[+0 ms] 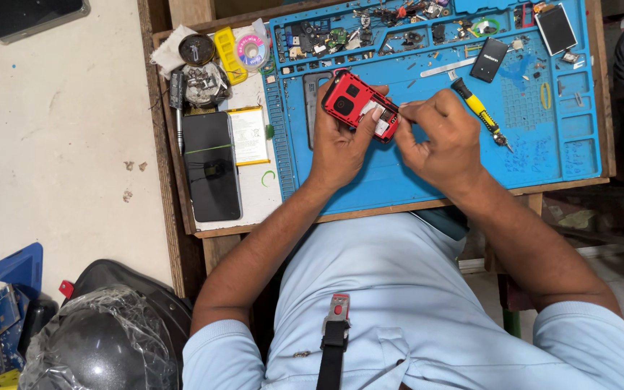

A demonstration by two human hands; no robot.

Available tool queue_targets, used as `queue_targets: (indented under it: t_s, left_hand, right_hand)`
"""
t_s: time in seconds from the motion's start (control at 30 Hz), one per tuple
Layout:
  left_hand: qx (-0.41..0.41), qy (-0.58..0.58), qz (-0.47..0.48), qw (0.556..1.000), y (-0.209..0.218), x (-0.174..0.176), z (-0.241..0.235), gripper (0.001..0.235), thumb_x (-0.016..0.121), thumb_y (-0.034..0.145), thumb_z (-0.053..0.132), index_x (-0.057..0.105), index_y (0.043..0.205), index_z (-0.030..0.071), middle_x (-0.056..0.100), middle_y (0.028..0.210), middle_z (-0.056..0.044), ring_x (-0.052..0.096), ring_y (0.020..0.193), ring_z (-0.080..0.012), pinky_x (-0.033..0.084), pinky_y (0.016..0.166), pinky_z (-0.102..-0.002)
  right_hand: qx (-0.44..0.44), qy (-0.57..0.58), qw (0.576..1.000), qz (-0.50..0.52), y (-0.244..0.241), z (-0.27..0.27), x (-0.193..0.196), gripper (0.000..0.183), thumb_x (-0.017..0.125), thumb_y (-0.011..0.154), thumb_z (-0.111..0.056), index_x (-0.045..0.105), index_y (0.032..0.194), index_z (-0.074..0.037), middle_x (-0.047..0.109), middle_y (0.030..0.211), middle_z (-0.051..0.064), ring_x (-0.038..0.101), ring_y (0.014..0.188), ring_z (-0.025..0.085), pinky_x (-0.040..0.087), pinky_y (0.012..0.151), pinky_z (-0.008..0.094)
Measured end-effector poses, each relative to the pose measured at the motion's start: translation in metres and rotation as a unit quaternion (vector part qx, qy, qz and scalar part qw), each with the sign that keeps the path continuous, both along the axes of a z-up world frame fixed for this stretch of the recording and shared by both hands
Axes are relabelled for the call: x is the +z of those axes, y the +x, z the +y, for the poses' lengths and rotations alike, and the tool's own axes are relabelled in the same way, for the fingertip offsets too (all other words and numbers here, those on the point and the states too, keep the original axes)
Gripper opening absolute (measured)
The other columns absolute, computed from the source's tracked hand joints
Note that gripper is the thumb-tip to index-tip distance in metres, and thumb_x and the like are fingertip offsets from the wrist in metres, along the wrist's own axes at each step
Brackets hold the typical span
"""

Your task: The person uses a yellow screwdriver to remove screws from the back of a red smartphone. They then remove the back cover and battery, placing them on the blue work mat. The person continues to unscrew internal components and reposition the phone while working.

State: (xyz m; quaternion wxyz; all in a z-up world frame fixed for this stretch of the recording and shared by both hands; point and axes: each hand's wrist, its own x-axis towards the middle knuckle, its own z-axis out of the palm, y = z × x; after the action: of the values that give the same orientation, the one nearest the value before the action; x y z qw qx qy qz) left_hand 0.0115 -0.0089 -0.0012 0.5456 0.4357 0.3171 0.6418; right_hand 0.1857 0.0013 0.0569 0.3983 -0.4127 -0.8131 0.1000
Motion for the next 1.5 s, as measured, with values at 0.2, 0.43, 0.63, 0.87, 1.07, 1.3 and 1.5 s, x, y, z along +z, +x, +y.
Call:
queue_targets:
  t_s: [0.2,0.43,0.63,0.87,1.07,1.3,1.5]
  left_hand:
    - [0.007,0.012,0.032,0.999,-0.001,0.002,-0.001,0.051,0.063,0.106,-0.001,0.03,0.144,0.005,0.064,0.133,-0.018,0.067,0.122,-0.0185,0.059,0.106,-0.034]
    - [0.016,-0.015,0.088,0.996,-0.005,0.005,-0.001,0.051,0.062,0.105,0.001,0.03,0.144,0.004,0.066,0.13,-0.017,0.069,0.118,-0.0181,0.061,0.102,-0.033]
    - [0.008,0.002,0.099,0.995,-0.008,0.006,-0.002,0.048,0.065,0.104,0.0,0.034,0.14,0.004,0.066,0.13,-0.017,0.067,0.124,-0.0194,0.058,0.106,-0.034]
    - [0.0,-0.027,0.112,0.993,-0.006,-0.002,0.002,0.055,0.067,0.1,0.001,0.032,0.143,0.002,0.07,0.126,-0.018,0.069,0.119,-0.0194,0.058,0.104,-0.034]
    - [-0.011,-0.017,0.083,0.996,-0.01,0.003,0.003,0.061,0.067,0.099,0.002,0.03,0.147,-0.001,0.07,0.125,-0.018,0.068,0.116,-0.0187,0.058,0.101,-0.035]
    - [-0.07,-0.011,0.073,0.995,-0.019,0.004,0.007,0.057,0.068,0.099,0.006,0.033,0.144,0.001,0.07,0.125,-0.018,0.068,0.117,-0.0194,0.059,0.1,-0.036]
    - [-0.094,-0.012,0.072,0.993,-0.02,0.003,0.007,0.051,0.068,0.1,0.006,0.039,0.141,0.002,0.069,0.124,-0.017,0.068,0.116,-0.0202,0.059,0.101,-0.038]
  right_hand:
    - [0.001,-0.019,1.0,-0.01,-0.001,0.0,0.003,0.013,0.08,0.093,0.003,0.073,0.103,0.001,0.061,0.095,0.011,0.067,0.08,0.024,0.055,0.069,0.036]
    - [0.015,-0.079,0.997,0.012,-0.003,0.002,0.003,0.012,0.077,0.094,0.002,0.074,0.105,0.0,0.061,0.094,0.012,0.067,0.08,0.025,0.056,0.07,0.036]
    - [0.004,-0.069,0.997,-0.039,-0.005,0.001,0.01,0.011,0.077,0.092,0.002,0.074,0.103,0.0,0.062,0.095,0.013,0.066,0.082,0.027,0.054,0.07,0.037]
    - [0.047,-0.19,0.98,0.033,0.006,0.014,0.012,0.009,0.075,0.093,-0.004,0.074,0.101,-0.001,0.066,0.091,0.009,0.066,0.08,0.018,0.053,0.068,0.03]
    - [0.04,-0.215,0.975,0.032,0.005,0.015,0.015,0.01,0.072,0.09,-0.003,0.074,0.1,-0.002,0.067,0.089,0.008,0.064,0.076,0.016,0.049,0.062,0.026]
    - [0.105,-0.4,0.898,0.151,0.029,0.032,-0.021,0.006,0.073,0.093,-0.001,0.073,0.099,0.001,0.066,0.09,0.003,0.058,0.078,0.009,0.048,0.067,0.023]
    - [0.153,-0.486,0.838,0.197,0.037,0.036,-0.026,0.009,0.073,0.092,-0.003,0.072,0.1,0.003,0.072,0.088,0.006,0.068,0.081,0.01,0.057,0.075,0.024]
